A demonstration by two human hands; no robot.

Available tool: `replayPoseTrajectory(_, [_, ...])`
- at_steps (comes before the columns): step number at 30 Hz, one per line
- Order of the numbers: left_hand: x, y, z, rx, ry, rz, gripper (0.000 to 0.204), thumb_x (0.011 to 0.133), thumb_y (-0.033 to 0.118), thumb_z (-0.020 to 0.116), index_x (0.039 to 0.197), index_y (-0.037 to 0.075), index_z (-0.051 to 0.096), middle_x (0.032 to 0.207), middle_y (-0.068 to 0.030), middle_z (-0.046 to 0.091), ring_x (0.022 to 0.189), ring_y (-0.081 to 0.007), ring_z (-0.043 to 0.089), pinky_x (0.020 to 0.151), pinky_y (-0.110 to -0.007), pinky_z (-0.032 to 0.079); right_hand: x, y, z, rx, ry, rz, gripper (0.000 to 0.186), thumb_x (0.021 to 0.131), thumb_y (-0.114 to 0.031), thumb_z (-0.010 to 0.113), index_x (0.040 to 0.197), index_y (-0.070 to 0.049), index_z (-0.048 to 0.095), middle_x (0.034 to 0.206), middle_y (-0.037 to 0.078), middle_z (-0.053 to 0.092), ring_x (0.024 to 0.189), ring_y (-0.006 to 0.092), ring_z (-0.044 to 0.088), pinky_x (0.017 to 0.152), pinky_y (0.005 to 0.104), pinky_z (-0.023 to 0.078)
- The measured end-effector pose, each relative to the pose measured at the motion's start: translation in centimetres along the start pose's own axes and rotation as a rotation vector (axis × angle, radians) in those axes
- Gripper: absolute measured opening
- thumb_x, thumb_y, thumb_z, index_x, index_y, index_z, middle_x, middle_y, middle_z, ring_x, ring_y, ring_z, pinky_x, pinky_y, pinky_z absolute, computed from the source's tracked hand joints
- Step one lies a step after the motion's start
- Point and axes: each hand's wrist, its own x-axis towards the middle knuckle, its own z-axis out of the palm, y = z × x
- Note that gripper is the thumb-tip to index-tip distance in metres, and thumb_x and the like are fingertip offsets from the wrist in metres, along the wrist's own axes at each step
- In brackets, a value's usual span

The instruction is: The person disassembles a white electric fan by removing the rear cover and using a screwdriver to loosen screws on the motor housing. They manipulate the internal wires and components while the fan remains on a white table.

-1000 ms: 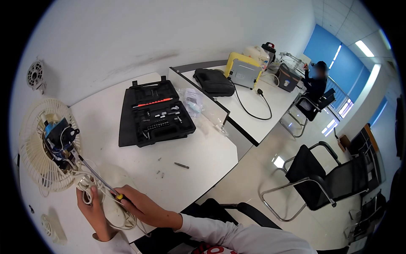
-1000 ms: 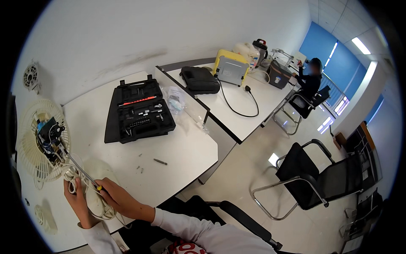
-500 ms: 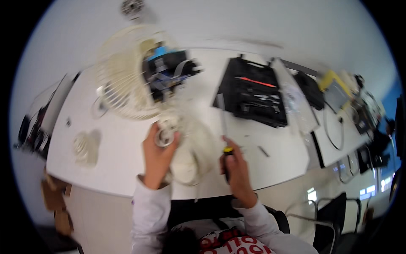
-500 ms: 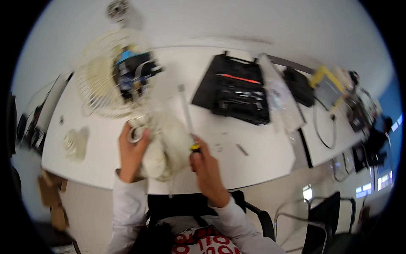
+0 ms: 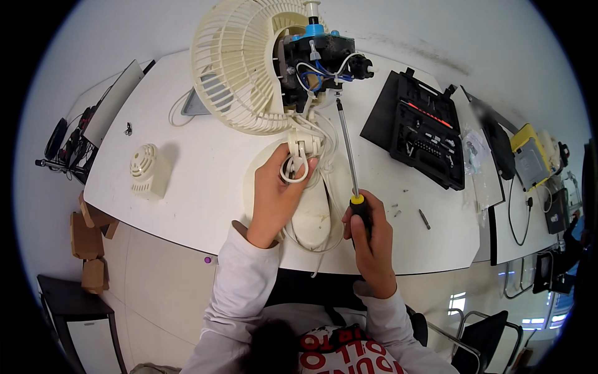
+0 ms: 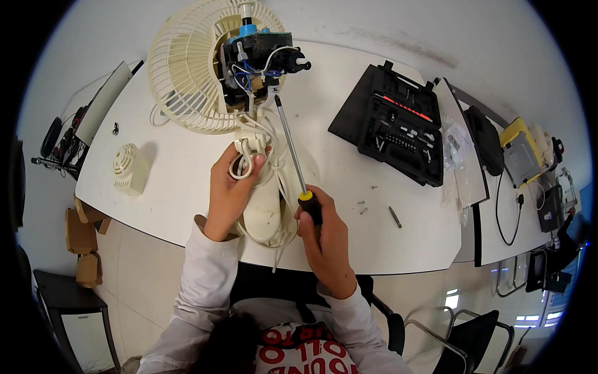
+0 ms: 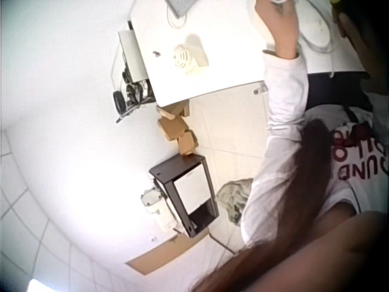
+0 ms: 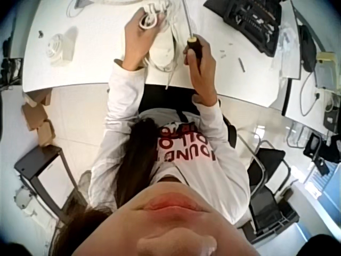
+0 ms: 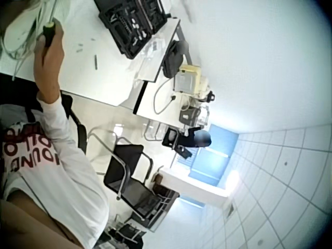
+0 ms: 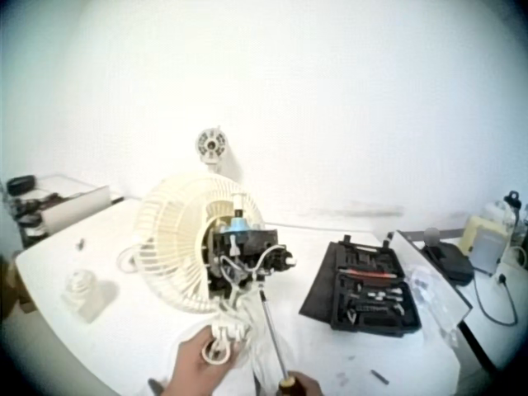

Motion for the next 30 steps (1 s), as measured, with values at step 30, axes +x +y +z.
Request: replayPoseTrajectory(30, [-0.17, 0.27, 0.10, -0.003, 0.017, -0.019, 0.020, 0.086, 0.009, 0.067, 0.101, -0.002, 0.060, 0.083, -0.0084, 0.066, 0.076, -0.0087, 0.056, 0.072, -0.022, 0.045, 0.70, 0.84, 0.59, 0.046, 0.063, -0.015, 0.033, 0.096, -0.007, 0.044, 0.128, 0.002, 0.046, 0.086, 0.005, 0.060, 0.068, 0.0086, 0.049, 0.065, 0.0225, 0.044])
